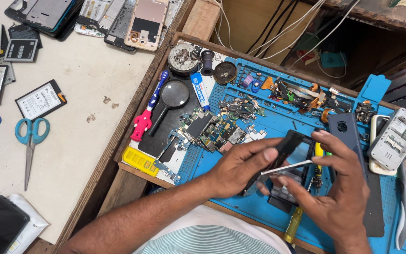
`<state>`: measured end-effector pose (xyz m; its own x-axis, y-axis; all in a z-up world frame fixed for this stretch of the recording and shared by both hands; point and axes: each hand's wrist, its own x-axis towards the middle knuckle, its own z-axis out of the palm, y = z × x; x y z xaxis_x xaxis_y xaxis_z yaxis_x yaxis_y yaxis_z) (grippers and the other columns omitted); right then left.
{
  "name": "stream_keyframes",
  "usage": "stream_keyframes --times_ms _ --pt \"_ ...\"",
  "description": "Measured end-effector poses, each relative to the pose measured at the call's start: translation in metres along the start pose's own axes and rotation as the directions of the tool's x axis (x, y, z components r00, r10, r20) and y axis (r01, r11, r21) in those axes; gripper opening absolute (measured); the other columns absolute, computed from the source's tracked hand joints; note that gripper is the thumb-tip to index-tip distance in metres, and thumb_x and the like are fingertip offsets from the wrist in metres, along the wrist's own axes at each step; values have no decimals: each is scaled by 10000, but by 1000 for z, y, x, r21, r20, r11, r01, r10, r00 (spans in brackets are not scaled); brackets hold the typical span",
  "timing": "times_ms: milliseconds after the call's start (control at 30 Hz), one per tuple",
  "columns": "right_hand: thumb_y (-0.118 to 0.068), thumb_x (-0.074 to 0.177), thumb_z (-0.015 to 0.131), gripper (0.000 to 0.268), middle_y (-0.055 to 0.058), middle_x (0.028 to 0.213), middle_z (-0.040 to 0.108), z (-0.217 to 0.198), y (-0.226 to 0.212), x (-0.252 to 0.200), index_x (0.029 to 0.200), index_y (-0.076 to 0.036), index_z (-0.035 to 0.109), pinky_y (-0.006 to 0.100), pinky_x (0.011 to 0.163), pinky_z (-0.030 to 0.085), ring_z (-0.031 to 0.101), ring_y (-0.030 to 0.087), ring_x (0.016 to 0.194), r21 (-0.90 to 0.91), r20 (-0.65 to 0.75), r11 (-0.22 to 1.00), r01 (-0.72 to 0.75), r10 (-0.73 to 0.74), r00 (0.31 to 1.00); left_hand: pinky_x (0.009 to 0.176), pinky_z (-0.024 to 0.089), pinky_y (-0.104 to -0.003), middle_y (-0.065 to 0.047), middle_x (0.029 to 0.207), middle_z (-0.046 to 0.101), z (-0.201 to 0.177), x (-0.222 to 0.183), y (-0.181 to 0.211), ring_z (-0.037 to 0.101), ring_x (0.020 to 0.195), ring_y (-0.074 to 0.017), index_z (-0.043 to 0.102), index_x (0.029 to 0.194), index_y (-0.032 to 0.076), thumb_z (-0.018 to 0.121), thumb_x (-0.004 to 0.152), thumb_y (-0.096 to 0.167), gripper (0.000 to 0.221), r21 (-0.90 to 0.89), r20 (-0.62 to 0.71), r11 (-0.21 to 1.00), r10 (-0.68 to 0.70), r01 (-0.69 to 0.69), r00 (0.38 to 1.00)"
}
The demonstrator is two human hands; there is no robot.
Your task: The person disassembles a mobile phone, removes the back cover, and uses a screwdriver to work on the internal components. They handle the phone casing, battery, and circuit board while performing the repair.
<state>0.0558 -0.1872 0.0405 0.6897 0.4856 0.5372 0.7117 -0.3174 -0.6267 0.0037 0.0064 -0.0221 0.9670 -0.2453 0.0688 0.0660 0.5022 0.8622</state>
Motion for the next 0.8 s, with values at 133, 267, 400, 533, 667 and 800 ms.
stream_keyframes --times_ms 133,267,400,533,667,800 --pt "-54 797 857 394 141 1213 677 -3 1 -8 1075 -74 579 378 1040 560 680 265 1193 83 -41 995 51 -48 998 797 638 -364 -187 1297 649 -4 1 5 690 1106 -232 433 1564 50 419 1133 439 582 -266 -67 964 -21 3 998" --pt "-29 733 857 302 66 1046 733 1 -1 -8 940 -89 646 367 909 599 746 218 987 90 35 982 166 -170 985 954 601 -459 -202 1355 616 -7 4 11 668 1184 -295 446 1521 37 336 1167 426 538 -420 -78 908 -19 -16 997" --pt "-46 674 874 257 45 1028 730 9 -9 -9 872 -103 721 399 870 585 741 209 939 -55 133 929 366 -357 925 1040 552 -493 -204 1386 606 -8 4 14 638 1226 -322 452 1535 32 253 1189 480 601 -440 -77 897 5 -39 997" --pt "-54 698 878 238 65 1047 729 15 -17 -10 880 -111 734 413 860 585 738 199 924 -114 153 912 395 -377 914 1032 545 -490 -191 1390 601 -8 5 13 623 1235 -320 446 1534 63 245 1165 522 623 -486 -76 874 -35 -6 996" --pt "-63 701 878 230 58 1038 726 17 -18 -9 879 -106 739 409 841 581 732 205 903 -138 173 896 422 -398 901 1000 550 -477 -188 1397 594 -10 5 12 618 1237 -309 448 1541 68 251 1165 551 643 -508 -73 861 -29 -12 997" --pt "-55 686 868 232 63 1025 730 19 -17 -9 880 -100 750 422 831 584 731 210 888 -165 197 869 466 -434 879 970 563 -455 -190 1402 598 -11 5 11 628 1204 -293 448 1559 78 257 1176 569 652 -543 -62 839 -10 -25 998"
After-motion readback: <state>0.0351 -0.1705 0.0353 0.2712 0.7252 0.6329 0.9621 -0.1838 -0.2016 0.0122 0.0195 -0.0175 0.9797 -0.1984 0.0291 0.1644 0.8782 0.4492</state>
